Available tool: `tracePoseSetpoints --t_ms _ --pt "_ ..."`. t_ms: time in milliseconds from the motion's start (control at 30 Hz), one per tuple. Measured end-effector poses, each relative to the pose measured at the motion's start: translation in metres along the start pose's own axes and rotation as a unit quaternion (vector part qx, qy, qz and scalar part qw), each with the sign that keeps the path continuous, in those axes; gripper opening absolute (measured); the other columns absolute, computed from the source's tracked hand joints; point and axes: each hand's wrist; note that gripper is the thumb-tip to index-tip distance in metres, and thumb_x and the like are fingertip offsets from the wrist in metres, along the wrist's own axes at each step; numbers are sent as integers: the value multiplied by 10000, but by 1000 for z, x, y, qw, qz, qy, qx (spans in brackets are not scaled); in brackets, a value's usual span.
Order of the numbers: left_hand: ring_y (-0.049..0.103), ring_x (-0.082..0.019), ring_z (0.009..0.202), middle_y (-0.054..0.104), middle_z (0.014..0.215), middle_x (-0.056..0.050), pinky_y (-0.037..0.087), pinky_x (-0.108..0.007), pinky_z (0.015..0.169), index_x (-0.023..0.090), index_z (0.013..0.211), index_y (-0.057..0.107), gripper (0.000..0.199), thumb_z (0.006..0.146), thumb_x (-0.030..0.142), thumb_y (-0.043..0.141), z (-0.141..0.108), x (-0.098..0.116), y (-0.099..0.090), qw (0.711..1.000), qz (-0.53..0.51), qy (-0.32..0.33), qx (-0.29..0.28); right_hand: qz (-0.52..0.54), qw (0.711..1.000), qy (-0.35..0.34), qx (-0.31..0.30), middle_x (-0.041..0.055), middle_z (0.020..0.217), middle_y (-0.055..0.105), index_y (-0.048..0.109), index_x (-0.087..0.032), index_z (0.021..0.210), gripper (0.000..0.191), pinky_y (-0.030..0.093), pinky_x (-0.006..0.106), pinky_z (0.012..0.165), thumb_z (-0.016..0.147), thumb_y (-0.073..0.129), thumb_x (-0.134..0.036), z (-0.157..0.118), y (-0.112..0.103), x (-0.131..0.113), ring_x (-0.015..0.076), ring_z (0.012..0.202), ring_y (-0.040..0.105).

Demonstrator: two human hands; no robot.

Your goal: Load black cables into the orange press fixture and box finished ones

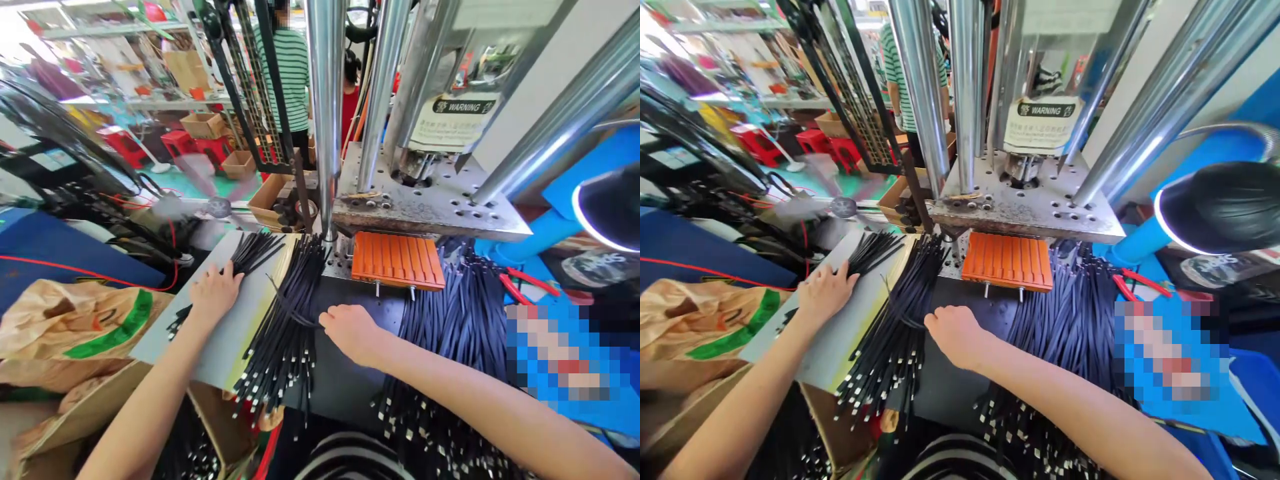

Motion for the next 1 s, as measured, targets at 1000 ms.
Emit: tracePoseSetpoints --t_ms 1000 --pt "375 -198 1410 445 1495 -107 236 -445 1204 156 1428 430 554 973 473 423 0 180 -75 794 -269 539 85 141 886 295 328 85 796 730 676 -195 722 187 493 383 786 791 588 -345 38 -40 152 278 781 680"
Point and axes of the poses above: each hand's wrist, its own z-axis towards the middle knuckle, its own y-axis out of the palm, x = y × z
